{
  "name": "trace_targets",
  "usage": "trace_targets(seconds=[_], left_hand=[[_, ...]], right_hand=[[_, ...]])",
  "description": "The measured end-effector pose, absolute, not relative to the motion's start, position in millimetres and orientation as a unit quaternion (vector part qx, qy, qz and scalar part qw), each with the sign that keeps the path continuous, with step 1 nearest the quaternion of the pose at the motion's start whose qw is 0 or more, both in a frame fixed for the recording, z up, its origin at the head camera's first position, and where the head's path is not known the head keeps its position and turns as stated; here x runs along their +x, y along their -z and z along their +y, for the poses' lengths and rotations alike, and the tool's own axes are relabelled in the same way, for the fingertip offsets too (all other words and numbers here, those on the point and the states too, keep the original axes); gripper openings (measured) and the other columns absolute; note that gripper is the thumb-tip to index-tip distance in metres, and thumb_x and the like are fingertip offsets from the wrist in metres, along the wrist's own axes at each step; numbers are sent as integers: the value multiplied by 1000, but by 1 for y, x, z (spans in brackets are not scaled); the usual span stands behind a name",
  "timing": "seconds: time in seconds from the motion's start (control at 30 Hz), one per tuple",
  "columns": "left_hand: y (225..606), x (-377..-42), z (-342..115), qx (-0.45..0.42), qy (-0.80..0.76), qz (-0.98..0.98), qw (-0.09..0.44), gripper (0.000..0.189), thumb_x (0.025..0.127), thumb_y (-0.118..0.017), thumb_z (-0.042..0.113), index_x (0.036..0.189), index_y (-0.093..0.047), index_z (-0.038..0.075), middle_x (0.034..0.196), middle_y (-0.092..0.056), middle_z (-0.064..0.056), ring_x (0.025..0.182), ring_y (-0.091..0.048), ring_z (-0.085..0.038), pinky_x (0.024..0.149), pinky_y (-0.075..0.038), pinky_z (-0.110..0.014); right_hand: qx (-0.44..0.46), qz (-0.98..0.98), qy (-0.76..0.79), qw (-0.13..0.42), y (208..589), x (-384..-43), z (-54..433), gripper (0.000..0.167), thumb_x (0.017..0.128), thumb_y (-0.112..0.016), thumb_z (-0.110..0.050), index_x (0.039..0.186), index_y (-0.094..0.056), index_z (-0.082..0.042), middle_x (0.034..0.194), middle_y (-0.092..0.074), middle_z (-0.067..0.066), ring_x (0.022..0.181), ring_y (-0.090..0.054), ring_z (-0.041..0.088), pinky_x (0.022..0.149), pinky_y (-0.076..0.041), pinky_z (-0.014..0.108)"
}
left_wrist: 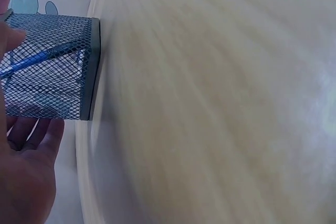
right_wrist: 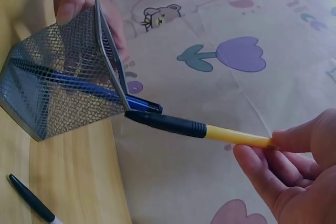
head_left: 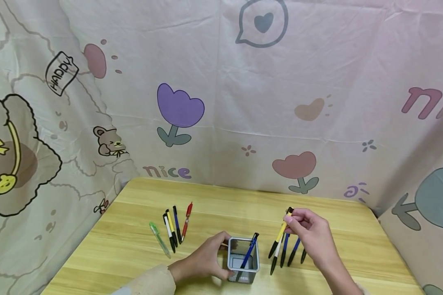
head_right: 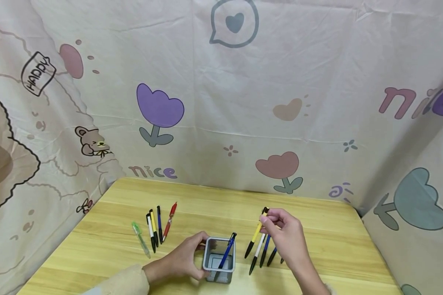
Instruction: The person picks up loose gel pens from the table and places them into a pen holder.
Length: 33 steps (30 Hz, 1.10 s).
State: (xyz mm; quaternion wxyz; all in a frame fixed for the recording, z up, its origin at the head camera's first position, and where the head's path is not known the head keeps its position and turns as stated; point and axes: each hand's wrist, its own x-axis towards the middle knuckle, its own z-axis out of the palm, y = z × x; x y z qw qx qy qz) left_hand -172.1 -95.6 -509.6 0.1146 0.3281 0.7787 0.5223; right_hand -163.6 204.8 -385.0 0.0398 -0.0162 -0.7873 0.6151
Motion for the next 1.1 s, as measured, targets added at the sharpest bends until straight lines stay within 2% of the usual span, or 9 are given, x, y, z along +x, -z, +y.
trace_targets(seconds=[0.3, 0.73, 1.1], left_hand=[[511, -172, -97, 328, -522, 779, 115, 65, 75, -88, 12, 128, -51, 13, 128, -64, -10, 118, -68, -20, 107, -55, -25], [509, -172, -97, 319, -523, 782, 119, 63, 75, -88, 12, 127, -52, 13, 128, -64, -8, 120, -68, -22, 109, -54, -26], [512, -172, -95, 325, -523, 781, 109, 65, 74, -89, 13, 127, -52, 14, 127, -66, -10, 118, -68, -22, 107, -56, -27]], right_hand=[[-8, -760, -647, 53, 389, -160, 194, 26, 97, -71, -10, 113, -62, 9, 92, -76, -2, 79, -76, 14, 80, -66, 29], [-19, -747, -665, 10, 410, -158, 179, 22, 98, -68, -7, 111, -62, 9, 101, -73, 14, 82, -76, 15, 80, -67, 30], [-12, -766, -643, 1, 424, -153, 170, 15, 99, -67, -8, 103, -66, 7, 90, -72, 13, 74, -75, 22, 74, -67, 31]])
